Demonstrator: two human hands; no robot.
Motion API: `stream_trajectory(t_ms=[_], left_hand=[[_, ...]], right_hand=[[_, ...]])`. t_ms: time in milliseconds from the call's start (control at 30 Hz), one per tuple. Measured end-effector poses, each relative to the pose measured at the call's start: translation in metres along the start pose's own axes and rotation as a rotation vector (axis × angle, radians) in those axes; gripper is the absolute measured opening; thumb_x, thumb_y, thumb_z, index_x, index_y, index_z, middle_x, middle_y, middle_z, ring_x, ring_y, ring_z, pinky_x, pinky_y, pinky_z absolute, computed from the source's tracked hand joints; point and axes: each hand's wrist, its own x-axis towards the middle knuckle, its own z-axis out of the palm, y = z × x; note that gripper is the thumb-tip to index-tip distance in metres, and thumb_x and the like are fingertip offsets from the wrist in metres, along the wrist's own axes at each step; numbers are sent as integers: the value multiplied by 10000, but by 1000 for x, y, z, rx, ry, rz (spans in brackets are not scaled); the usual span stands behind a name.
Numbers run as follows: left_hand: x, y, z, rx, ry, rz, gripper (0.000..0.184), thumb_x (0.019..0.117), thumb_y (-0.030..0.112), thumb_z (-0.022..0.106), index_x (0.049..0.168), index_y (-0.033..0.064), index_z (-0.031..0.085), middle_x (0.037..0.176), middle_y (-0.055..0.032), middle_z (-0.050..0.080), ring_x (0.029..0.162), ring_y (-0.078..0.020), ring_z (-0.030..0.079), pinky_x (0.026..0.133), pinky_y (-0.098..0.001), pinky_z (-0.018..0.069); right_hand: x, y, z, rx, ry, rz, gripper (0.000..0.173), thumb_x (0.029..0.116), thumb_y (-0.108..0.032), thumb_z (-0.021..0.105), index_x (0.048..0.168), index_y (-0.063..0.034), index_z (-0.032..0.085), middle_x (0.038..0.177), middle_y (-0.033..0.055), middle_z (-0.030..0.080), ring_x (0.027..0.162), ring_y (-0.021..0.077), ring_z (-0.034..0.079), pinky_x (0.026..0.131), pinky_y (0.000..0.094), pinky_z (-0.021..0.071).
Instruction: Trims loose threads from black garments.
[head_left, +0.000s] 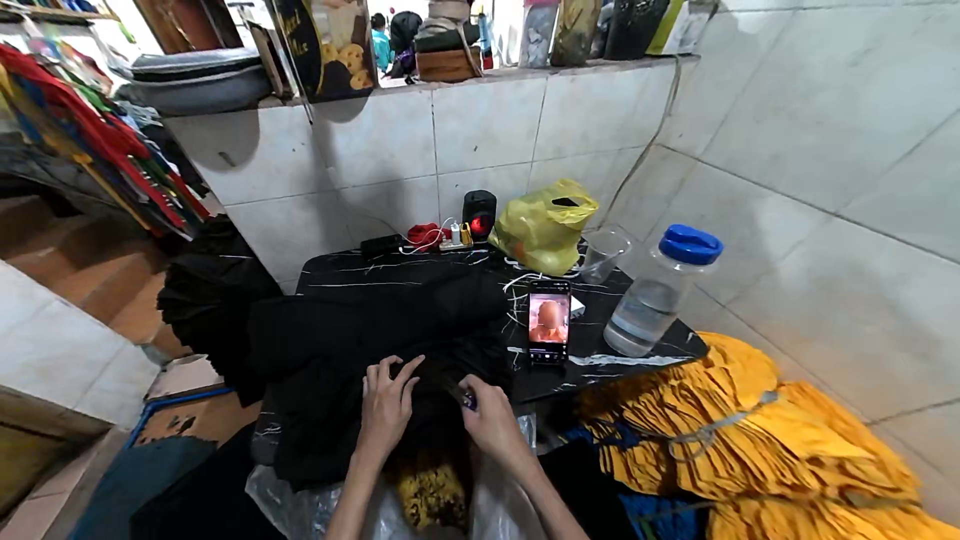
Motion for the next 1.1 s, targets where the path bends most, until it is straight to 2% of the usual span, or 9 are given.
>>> stream_trajectory(t_ms=[67, 133, 233, 333, 433, 600, 733, 1000, 1100], left_hand=[[-6, 1, 0, 22, -19, 0, 380, 1067, 434, 441, 1403, 416, 616, 1363, -57, 604, 1197, -318, 558, 948, -540, 458], [-14, 0, -2, 20, -52, -4, 452, 1066, 515, 392, 1475, 405, 548, 1443, -37, 565, 1261, -313, 532, 990, -537, 449], [-25, 1, -13, -28, -143, -42, 534, 1031, 515, 496, 1548, 395, 449, 1604, 14, 420, 1380, -328, 462, 988, -550, 491], [-37, 5, -26, -220, -152, -135, 526, 993, 355, 629, 1505, 387, 511, 1656, 43, 336, 1472, -285, 391, 1070, -602, 444], [-44, 14, -31, -366, -16, -132, 365, 964, 265, 669, 1329, 262, 685, 1566, -19, 461, 1406, -219, 480, 1128, -489, 448], [-44, 38, -30, -319, 57, 38, 265, 970, 389, 675, 1187, 258, 752, 1225, 56, 685, 1191, -124, 608, 1017, -363, 513], [-38, 51, -17, -246, 41, 119, 270, 965, 408, 680, 1175, 255, 756, 1168, 59, 706, 1119, -106, 642, 980, -342, 530], [-31, 51, -3, -420, 129, 152, 143, 949, 319, 730, 922, 196, 799, 1000, 86, 748, 991, -57, 687, 909, -279, 576], [-17, 56, -9, -353, 86, 117, 159, 984, 252, 678, 1086, 171, 767, 1090, 25, 729, 1012, -91, 697, 908, -293, 594]], right_hand=[[8, 22, 5, 428, 88, -60, 174, 1010, -174, 605, 1061, -41, 705, 885, 47, 687, 797, 113, 646, 764, 293, 550], [10, 27, 11, 912, 64, 32, 131, 1019, -119, 606, 1027, -2, 664, 646, -13, 519, 502, 36, 450, 478, 197, 408], [5, 27, 12, 1210, -59, 178, 119, 1050, -134, 564, 1089, -33, 615, 548, -59, 397, 397, 8, 314, 379, 175, 297], [1, 25, 12, 1150, -54, 168, 147, 1049, -134, 564, 1110, -18, 630, 584, -42, 446, 403, 11, 323, 378, 175, 303], [-4, 24, 10, 1068, -28, 179, 172, 1048, -152, 576, 1112, -10, 650, 608, -20, 485, 398, 19, 325, 367, 180, 300], [-10, 18, 9, 1079, -26, 234, 193, 1061, -164, 563, 1113, 3, 646, 647, -2, 528, 397, 14, 307, 364, 170, 286], [-14, 17, 9, 1085, -24, 244, 190, 1061, -155, 559, 1108, 7, 646, 642, 0, 517, 393, 17, 312, 359, 171, 287], [-15, 26, 17, 928, 45, 169, 181, 1035, -175, 609, 1062, -13, 684, 664, 4, 529, 438, 45, 359, 398, 199, 311], [-16, 30, 26, 852, 100, 86, 169, 1022, -172, 625, 1011, -21, 700, 713, 7, 568, 503, 57, 419, 453, 210, 350]])
